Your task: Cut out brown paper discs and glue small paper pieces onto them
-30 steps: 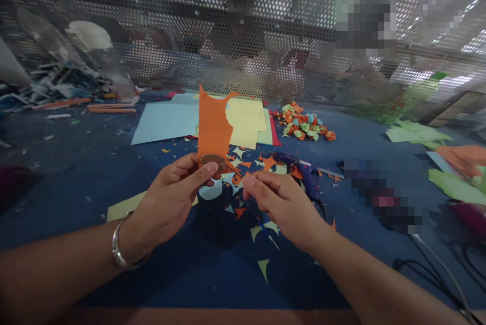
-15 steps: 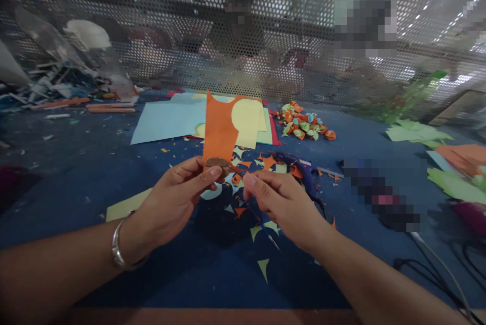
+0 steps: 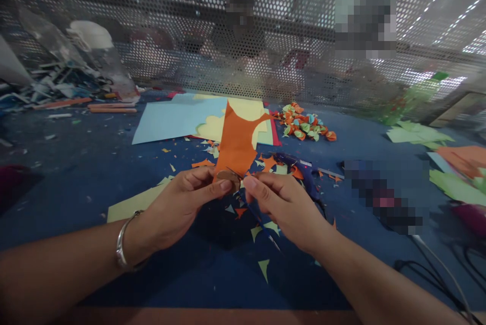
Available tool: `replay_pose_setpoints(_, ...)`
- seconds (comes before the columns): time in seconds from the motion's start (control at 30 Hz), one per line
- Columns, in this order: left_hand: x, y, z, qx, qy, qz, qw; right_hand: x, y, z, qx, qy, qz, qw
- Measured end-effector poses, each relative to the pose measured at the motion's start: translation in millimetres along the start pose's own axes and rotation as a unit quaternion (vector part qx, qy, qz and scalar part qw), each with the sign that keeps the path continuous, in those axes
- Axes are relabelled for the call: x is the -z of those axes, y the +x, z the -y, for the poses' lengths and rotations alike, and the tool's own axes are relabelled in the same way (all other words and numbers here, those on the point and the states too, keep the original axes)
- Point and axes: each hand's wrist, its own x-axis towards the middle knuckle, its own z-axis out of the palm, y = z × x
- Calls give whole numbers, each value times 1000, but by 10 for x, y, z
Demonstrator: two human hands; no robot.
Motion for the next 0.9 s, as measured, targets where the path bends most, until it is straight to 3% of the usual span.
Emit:
replay_pose_setpoints(0.23,-26,-24,-17,-5,7,13,1000,19,-5,-16,6,-44,-9,999)
replay_pose_setpoints(0.9,-1,-24,25,-36,46,-18,998,20,-17,-16,38,-84,-3,996)
